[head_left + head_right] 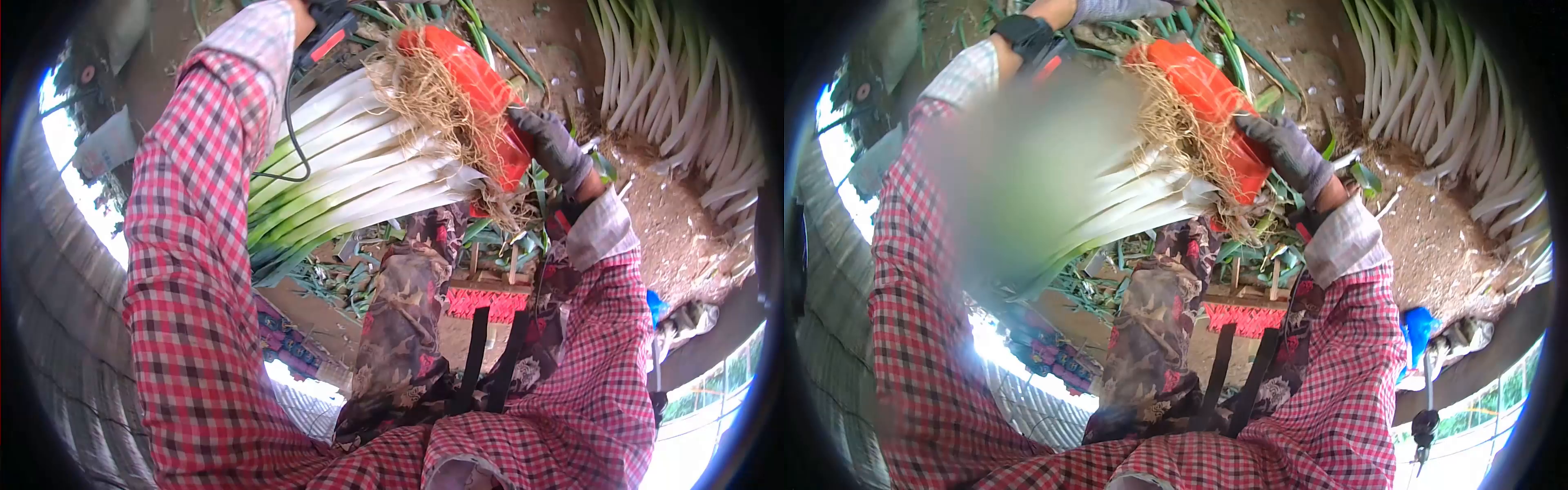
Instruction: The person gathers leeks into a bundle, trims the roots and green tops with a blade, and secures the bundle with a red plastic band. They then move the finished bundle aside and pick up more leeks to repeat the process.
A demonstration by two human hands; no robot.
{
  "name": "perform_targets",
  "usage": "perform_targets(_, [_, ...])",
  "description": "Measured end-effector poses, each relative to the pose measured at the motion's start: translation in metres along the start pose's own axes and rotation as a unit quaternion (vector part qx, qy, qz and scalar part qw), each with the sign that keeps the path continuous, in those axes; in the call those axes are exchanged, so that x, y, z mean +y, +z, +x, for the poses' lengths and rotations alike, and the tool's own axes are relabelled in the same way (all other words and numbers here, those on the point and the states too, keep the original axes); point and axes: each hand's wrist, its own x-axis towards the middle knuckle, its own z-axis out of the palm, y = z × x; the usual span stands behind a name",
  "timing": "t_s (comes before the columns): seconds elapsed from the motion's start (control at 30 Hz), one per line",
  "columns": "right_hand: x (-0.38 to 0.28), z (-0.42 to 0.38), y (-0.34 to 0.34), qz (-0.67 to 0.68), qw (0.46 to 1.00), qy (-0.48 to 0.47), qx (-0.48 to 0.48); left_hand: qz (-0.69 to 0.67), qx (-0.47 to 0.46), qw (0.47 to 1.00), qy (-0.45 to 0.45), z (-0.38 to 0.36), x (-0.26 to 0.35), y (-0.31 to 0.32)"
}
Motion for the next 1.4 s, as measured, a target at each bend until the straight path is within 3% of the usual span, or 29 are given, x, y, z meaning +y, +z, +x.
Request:
perform_targets(0.07, [0.003,-0.002,0.002,-0.01,0.999,-0.046,0.015,0.02,-0.015,0.997,-0.07,-0.028,0.055,0.021])
perform_targets(0.13, [-0.006,-0.003,0.003,0.034,0.995,-0.068,-0.058,0.06,-0.113,0.989,0.077,0.05,-0.033,0.036])
perform_targets(0.2, [-0.006,0.003,-0.012,0.038,0.986,-0.1,-0.128,0.071,-0.128,0.989,0.018,0.066,-0.036,0.054])
perform_targets(0.23, [-0.006,-0.004,0.009,0.047,0.992,-0.113,-0.008,0.081,-0.133,0.988,-0.011,0.072,-0.032,0.055])
perform_targets(0.3, [-0.007,-0.003,0.001,-0.016,0.996,-0.084,-0.023,0.096,-0.139,0.983,-0.075,0.078,-0.029,0.055])
perform_targets(0.37, [-0.013,-0.007,0.005,-0.031,0.996,-0.074,-0.048,0.156,-0.14,0.974,-0.084,0.074,-0.023,0.055])
perform_targets(0.47, [-0.014,-0.009,0.014,-0.019,0.997,-0.053,-0.046,0.312,-0.133,0.941,0.011,0.088,-0.011,0.058])
perform_targets(0.5, [-0.02,-0.013,0.018,-0.038,0.998,-0.049,-0.031,0.328,-0.117,0.937,0.03,0.088,-0.011,0.058])
perform_targets(0.57, [-0.019,-0.015,0.016,-0.026,0.998,-0.042,-0.024,0.309,-0.101,0.945,-0.029,0.082,-0.018,0.048])
perform_targets(0.63, [-0.012,-0.011,0.01,-0.044,0.997,-0.044,-0.045,0.324,-0.089,0.941,0.052,0.068,-0.044,0.032])
perform_targets(0.7, [-0.014,-0.008,0.014,-0.067,0.996,-0.037,-0.054,0.22,-0.03,0.97,0.096,0.019,-0.055,0.025])
perform_targets(0.8, [-0.007,-0.001,0.027,-0.099,0.993,-0.037,-0.056,0.169,0.123,0.971,0.113,-0.032,-0.061,0.048])
perform_targets(0.9, [-0.005,-0.008,0.035,-0.131,0.985,-0.086,-0.066,0.125,0.142,0.968,0.163,-0.067,-0.058,0.068])
perform_targets(0.93, [-0.012,-0.015,0.043,-0.163,0.985,-0.01,-0.06,0.136,0.188,0.954,0.188,-0.068,-0.079,0.086])
perform_targets(1.03, [-0.018,-0.027,0.072,-0.277,0.953,-0.115,-0.04,0.074,0.29,0.923,0.242,-0.066,-0.107,0.115])
perform_targets(1.07, [-0.015,-0.029,0.074,-0.334,0.938,-0.084,-0.042,0.082,0.311,0.922,0.216,-0.066,-0.112,0.125])
perform_targets(1.17, [0.007,-0.038,0.082,-0.455,0.874,-0.165,-0.041,-0.1,0.299,0.935,0.164,-0.061,-0.109,0.138])
perform_targets(1.2, [0.018,-0.044,0.087,-0.458,0.864,-0.208,-0.007,0.009,0.309,0.935,0.173,-0.064,-0.107,0.139])
perform_targets(1.3, [0.029,-0.056,0.087,-0.489,0.844,-0.216,0.03,-0.06,0.334,0.926,0.164,-0.051,-0.11,0.144])
perform_targets(1.33, [0.042,-0.061,0.08,-0.455,0.866,-0.203,0.041,0.041,0.356,0.901,0.244,-0.053,-0.11,0.141])
perform_targets(1.4, [0.06,-0.077,0.062,-0.47,0.864,-0.175,0.046,0.078,0.358,0.892,0.264,-0.049,-0.113,0.138])
